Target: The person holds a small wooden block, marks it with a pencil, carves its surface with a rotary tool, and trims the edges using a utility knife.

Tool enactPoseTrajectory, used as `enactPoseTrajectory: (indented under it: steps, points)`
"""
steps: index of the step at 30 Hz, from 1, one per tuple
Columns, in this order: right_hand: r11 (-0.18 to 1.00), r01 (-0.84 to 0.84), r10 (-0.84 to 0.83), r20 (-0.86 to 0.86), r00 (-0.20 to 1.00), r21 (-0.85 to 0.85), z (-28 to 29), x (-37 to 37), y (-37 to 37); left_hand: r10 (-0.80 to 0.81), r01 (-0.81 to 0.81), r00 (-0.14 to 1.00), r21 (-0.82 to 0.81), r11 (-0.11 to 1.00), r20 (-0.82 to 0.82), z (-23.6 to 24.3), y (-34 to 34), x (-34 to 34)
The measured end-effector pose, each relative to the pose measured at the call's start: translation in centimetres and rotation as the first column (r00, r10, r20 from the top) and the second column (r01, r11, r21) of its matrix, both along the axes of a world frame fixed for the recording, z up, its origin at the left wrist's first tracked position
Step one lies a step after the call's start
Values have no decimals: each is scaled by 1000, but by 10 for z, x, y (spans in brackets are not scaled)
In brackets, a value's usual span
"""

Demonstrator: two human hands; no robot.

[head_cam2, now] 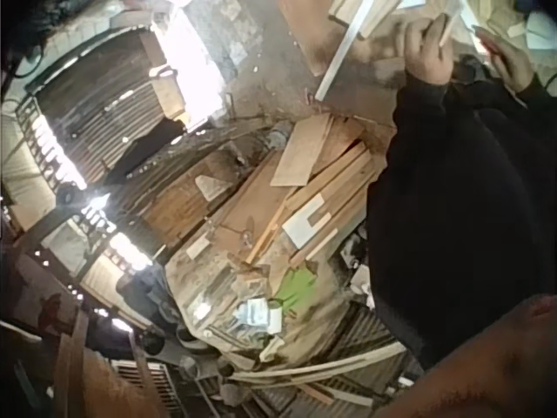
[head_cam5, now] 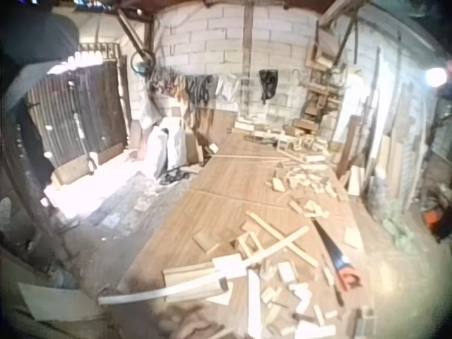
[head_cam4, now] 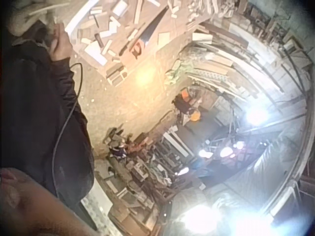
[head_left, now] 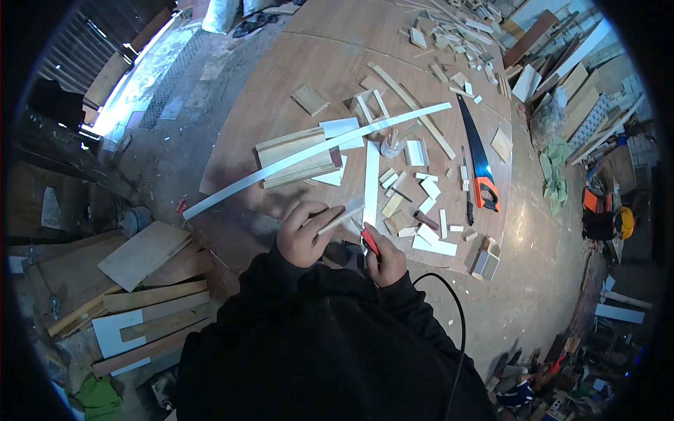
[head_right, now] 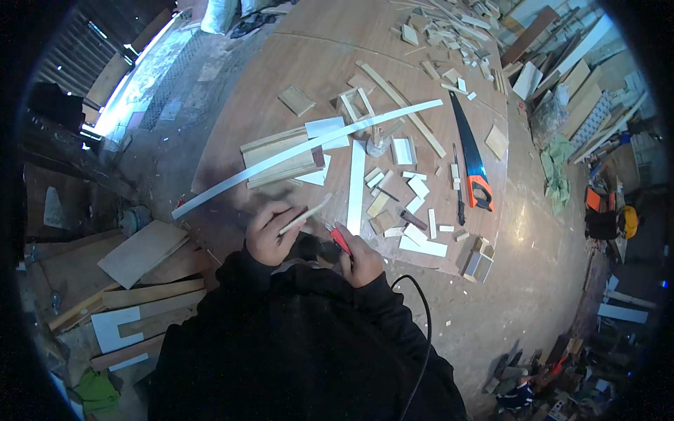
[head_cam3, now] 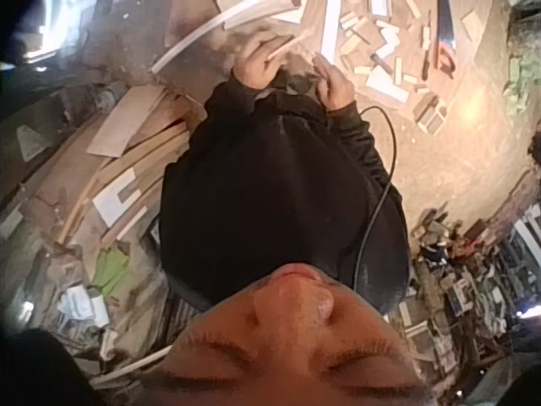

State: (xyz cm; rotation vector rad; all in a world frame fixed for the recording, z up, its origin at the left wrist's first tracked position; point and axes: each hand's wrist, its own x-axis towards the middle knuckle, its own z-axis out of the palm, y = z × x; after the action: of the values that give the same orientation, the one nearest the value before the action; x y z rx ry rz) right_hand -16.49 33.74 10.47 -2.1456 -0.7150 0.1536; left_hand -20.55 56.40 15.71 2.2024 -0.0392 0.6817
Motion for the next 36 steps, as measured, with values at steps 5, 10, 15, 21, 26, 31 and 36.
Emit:
enactPoseTrajectory:
  steps: [5, 10, 15, 21, 26, 31, 36]
  points:
    - [990, -59, 44, 115, 992, 126, 7, 24, -8, 38, -45, 994, 60, 997, 103, 27, -24, 4]
    - [975, -180, 169, 89, 982, 134, 19, 48, -22, 123, -130, 980, 39, 991, 159, 43, -41, 8]
    - [935, -317, 307, 80, 948, 159, 26, 68, -38, 390, -393, 914, -470, 791, -108, 52, -65, 9]
    - [838, -435, 403, 163, 901, 329, 42, 87, -36, 515, -528, 840, 38, 848, 174, 55, -66, 4]
    - [748, -555, 549, 131, 826, 365, 80, 99, -34, 507, -530, 843, 112, 841, 179, 71, -80, 5]
    - [721, -586, 594, 105, 798, 369, 97, 107, -20, 563, -588, 802, 105, 802, 199, 74, -91, 10]
    - [716, -613, 650, 1, 760, 333, 96, 112, -22, 568, -594, 797, 97, 798, 206, 75, -101, 20]
